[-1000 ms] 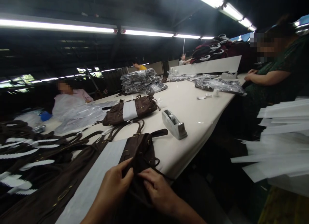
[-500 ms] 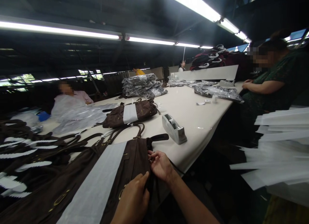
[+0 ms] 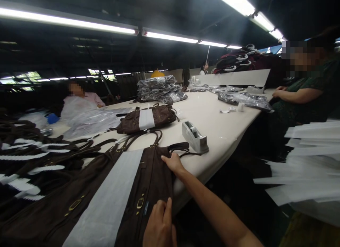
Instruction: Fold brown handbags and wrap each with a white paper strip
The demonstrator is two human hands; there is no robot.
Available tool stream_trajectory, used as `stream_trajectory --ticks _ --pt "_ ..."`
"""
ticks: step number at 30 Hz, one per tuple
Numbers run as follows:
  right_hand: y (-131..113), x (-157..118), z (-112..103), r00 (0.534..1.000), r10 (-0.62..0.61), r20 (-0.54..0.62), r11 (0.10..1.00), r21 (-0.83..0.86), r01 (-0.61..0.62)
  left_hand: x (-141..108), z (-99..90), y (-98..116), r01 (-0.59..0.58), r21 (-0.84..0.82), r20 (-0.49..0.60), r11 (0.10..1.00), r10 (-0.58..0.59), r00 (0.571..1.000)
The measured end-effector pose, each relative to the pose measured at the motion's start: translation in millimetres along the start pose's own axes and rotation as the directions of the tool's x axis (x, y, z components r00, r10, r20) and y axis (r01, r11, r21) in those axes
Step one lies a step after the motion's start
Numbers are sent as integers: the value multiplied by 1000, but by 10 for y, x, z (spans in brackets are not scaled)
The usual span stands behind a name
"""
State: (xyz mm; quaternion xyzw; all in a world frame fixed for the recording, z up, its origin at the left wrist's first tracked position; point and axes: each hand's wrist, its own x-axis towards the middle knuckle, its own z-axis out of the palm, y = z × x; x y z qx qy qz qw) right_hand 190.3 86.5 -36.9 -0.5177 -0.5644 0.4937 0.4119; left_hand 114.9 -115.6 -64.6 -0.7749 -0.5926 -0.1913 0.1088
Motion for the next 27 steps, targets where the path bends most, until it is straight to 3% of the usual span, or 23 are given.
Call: stream_trajectory --ticks 5,10,14,18,20,24,27 --pt "2 95 -113 994 10 -107 946 -320 -44 -313 117 30 -133 187 -184 973 168 968" --pt "-82 106 -133 992 -30 -121 728 -683 -61 -383 123 -25 -221 264 -136 939 263 955" --pt "-115 93 -123 980 -75 -185 707 -703 -79 -379 126 -107 -360 319 -65 876 400 914" --pt "-81 93 -106 977 -107 -186 717 -695 -54 -374 129 -130 -333 296 -72 895 368 927" --pt "-61 122 -99 980 -93 -178 705 -706 -61 -344 108 -133 -319 271 -115 908 360 926" --pt "-114 264 -133 982 -9 -186 674 -727 -131 -209 17 -180 -394 171 -265 903 427 864" --pt "-266 372 -239 987 25 -160 676 -724 -134 -130 -22 -231 -367 3 -406 930 336 850"
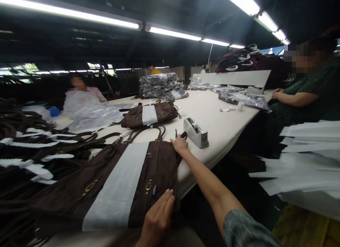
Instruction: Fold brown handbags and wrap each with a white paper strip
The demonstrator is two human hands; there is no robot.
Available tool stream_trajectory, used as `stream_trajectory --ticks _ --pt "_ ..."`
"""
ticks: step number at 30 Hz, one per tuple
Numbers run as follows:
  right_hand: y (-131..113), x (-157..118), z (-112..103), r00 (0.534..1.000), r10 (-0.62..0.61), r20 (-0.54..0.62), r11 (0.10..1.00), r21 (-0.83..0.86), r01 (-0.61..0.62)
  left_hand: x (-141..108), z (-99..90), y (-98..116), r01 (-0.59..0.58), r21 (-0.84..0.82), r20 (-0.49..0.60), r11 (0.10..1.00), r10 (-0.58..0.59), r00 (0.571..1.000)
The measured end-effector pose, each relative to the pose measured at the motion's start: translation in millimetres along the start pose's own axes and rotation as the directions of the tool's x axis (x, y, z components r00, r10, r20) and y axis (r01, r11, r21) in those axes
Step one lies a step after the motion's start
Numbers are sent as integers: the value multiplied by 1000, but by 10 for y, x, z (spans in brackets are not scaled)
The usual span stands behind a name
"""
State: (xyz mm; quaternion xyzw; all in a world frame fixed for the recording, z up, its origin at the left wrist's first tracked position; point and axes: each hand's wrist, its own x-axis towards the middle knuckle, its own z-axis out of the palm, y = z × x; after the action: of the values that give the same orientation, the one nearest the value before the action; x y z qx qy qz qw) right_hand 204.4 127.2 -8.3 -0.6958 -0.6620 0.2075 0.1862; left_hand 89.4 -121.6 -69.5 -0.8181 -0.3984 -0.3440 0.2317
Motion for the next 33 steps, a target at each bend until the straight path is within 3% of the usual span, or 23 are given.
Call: stream_trajectory --ticks 4,8,9,11,13,15,18,20,23,26,28,30,32,33 --pt "66 -56 -356 999 -42 -27 999 29 42 -25 29 -37 112 -132 -132 985 -129 983" --pt "371 -413 -587 979 -116 -166 987 90 132 85 47 -27 151 -183 -199 971 -187 962" --pt "471 -513 -598 984 -117 -133 981 140 136 154 58 -18 166 -186 -208 968 -204 957" --pt "666 -687 -566 995 -65 70 953 300 41 307 116 19 194 -186 -214 963 -233 949" --pt "826 -811 -497 938 -27 345 861 485 -154 420 240 93 218 -162 -191 962 -247 950" --pt "929 -889 -433 858 -77 507 712 631 -309 439 417 201 236 -89 -162 968 -248 955" --pt "972 -949 -392 813 -172 556 559 735 -385 304 647 353 230 29 -157 973 -223 962" --pt "956 -972 -384 818 -179 547 552 744 -377 186 682 381 209 -10 -154 978 -208 966" --pt "936 -1015 -339 830 -152 537 620 706 -343 113 519 297 280 -244 -105 929 -312 944" --pt "947 -1085 -241 818 -126 561 633 681 -369 185 241 178 496 -415 17 762 -539 842" --pt "940 -1128 -185 768 -210 605 508 739 -443 248 97 133 589 -460 74 665 -632 771" --pt "891 -1147 -170 692 -349 632 280 775 -566 277 31 118 591 -481 69 648 -644 762" --pt "792 -1141 -198 639 -449 625 70 737 -672 266 52 121 516 -447 22 731 -568 823" --pt "728 -1135 -217 632 -467 618 15 720 -693 252 90 125 445 -393 -10 805 -488 873"
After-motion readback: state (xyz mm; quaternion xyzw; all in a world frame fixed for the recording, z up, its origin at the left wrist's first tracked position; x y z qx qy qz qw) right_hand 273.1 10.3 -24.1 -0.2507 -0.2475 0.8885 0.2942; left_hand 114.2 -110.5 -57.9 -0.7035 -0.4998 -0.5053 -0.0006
